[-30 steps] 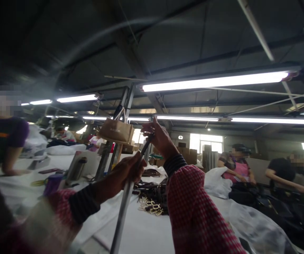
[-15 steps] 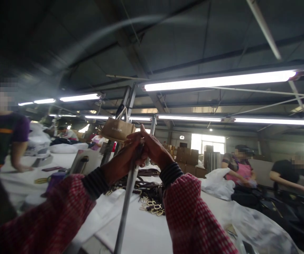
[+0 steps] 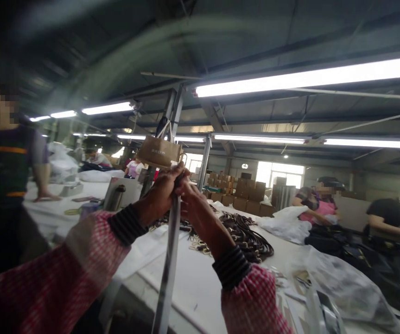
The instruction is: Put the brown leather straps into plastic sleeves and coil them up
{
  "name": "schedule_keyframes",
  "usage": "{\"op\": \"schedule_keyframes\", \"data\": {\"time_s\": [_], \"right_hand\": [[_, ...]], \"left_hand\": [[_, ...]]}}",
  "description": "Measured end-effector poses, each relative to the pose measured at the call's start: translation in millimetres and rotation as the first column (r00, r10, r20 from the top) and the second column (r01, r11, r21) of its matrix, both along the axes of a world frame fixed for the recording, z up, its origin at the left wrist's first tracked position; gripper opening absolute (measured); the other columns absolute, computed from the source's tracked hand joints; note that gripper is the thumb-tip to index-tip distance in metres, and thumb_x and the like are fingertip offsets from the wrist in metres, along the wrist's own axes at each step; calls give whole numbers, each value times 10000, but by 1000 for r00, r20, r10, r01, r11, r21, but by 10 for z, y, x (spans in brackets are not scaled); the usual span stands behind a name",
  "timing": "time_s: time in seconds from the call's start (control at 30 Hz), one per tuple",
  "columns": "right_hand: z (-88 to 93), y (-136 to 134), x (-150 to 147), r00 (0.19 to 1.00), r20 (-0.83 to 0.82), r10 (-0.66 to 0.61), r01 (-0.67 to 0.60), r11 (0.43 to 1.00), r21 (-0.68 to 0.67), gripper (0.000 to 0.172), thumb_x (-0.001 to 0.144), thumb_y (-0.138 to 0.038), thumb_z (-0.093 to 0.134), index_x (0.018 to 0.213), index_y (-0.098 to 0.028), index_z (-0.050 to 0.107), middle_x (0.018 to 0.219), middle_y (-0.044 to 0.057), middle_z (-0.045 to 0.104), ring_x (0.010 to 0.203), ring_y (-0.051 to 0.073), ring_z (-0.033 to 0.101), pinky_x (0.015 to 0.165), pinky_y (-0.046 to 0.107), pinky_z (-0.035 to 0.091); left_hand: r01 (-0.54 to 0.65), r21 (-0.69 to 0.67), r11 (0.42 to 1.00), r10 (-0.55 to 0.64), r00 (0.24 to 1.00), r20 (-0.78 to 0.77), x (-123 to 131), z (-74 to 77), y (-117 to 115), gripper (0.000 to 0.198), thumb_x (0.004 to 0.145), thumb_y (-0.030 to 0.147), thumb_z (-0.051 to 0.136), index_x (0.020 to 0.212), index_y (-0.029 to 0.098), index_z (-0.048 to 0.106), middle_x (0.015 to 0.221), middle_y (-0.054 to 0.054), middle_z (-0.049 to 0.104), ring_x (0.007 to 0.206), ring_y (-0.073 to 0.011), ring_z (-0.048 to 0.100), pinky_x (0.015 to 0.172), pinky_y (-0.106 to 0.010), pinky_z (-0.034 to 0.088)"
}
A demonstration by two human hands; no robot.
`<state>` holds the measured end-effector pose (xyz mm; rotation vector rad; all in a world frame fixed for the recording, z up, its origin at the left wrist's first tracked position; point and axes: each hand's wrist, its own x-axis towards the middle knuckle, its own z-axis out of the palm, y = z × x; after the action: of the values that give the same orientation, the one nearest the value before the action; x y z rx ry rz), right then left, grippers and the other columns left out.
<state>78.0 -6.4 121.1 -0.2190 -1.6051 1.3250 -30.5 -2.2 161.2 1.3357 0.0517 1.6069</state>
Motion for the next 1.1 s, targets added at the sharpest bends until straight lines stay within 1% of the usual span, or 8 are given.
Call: {"op": "schedule_keyframes", "data": {"time_s": [0.13,0.23,0.33,0.5,0.6,0.7,0.83,1.1], "right_hand": [[-522,-133,-10,983,147,-110,111,994,5,377,914,-537,670,961,-164,645,628,-19,561,492,97,450,490,228,346],[-728,-222,150,908,193,-372,338,922,187,389,960,-520,597,875,-145,657,521,-62,416,460,82,295,462,237,226],[-839,-270,382,702,206,-682,508,682,526,354,1017,-454,512,816,-182,616,536,-57,409,503,103,343,510,255,253],[-992,-251,624,455,125,-882,350,305,886,200,1039,-255,435,932,-192,592,634,-34,508,521,109,389,534,262,275],[-1057,-193,680,446,-24,-895,229,88,969,190,1045,-163,401,980,-177,580,660,-22,544,531,114,429,543,266,298],[-1087,-149,713,460,-138,-877,131,-86,988,198,1047,-119,386,981,-169,566,653,-17,553,544,128,450,547,280,308],[-1126,-134,743,462,-135,-876,-20,-163,987,202,1060,-123,368,1007,-154,561,677,-1,564,570,146,442,576,302,334],[-1317,-89,657,526,-61,-848,-99,-132,986,165,1041,-104,404,1087,-131,561,710,25,607,591,169,506,588,333,377]], "left_hand": [[-83,45,996,83,996,-16,-130,-181,-113,350,901,466,716,778,149,631,625,28,570,487,-73,509,453,-168,411],[-80,76,994,93,978,-187,-383,-477,-318,323,920,472,691,916,150,721,856,-57,707,825,-178,684,697,-243,565],[96,-77,992,-115,945,-305,-679,-832,-459,481,950,593,578,1019,153,760,1150,-139,713,1163,-321,638,890,-424,599],[277,-339,899,-380,878,-292,-871,-1253,-421,768,923,766,409,1293,147,675,1362,-214,623,1177,-404,645,749,-472,632],[312,-439,843,-495,769,-405,-798,-1408,-389,785,888,787,462,1278,137,666,1119,-211,725,811,-300,748,552,-323,591],[218,-475,852,-478,693,-540,-709,-1575,-408,500,921,567,629,1085,103,721,723,-98,707,474,-124,604,421,-172,428],[109,-536,837,-448,700,-556,-695,-1801,-479,390,899,474,692,878,86,720,569,-17,584,399,-56,422,392,-164,294],[99,-530,842,-410,756,-510,-778,-2055,-672,330,832,439,735,792,130,625,581,22,534,431,-42,333,428,-217,172]]}}
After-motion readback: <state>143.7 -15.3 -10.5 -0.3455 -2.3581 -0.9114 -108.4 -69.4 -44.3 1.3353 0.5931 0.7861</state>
